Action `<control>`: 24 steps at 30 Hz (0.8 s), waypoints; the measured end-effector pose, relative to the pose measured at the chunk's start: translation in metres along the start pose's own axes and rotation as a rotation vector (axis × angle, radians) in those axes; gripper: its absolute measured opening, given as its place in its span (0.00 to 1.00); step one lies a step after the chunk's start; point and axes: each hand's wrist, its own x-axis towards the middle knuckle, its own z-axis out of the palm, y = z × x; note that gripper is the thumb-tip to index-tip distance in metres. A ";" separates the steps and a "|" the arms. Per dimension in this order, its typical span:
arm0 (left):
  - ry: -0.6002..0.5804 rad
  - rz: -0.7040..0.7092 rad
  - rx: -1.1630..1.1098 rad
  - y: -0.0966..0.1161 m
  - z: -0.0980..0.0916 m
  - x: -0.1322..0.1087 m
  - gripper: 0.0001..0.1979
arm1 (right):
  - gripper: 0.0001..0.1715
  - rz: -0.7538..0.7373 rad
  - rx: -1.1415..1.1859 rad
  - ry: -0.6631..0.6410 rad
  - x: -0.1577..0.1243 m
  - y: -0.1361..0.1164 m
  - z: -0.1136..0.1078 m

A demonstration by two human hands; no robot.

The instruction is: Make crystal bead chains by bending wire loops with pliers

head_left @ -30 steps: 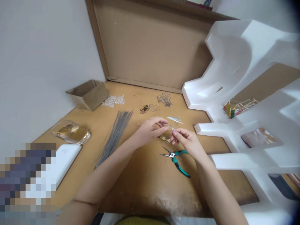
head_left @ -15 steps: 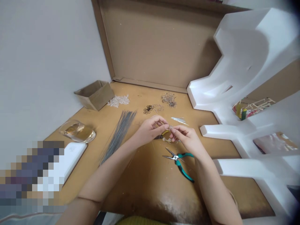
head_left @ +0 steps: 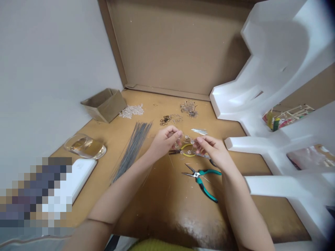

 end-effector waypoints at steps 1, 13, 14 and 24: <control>0.005 0.003 0.008 -0.001 0.000 0.000 0.14 | 0.19 -0.008 -0.010 0.009 -0.001 0.001 -0.001; 0.012 0.006 0.012 0.001 0.005 -0.004 0.13 | 0.19 -0.020 -0.207 0.047 -0.002 0.003 0.004; 0.006 0.009 0.011 0.000 0.006 -0.004 0.13 | 0.20 -0.018 -0.205 0.045 -0.001 0.003 0.006; 0.042 0.092 0.005 -0.004 0.012 -0.006 0.12 | 0.12 -0.110 -0.309 0.153 0.002 0.018 0.008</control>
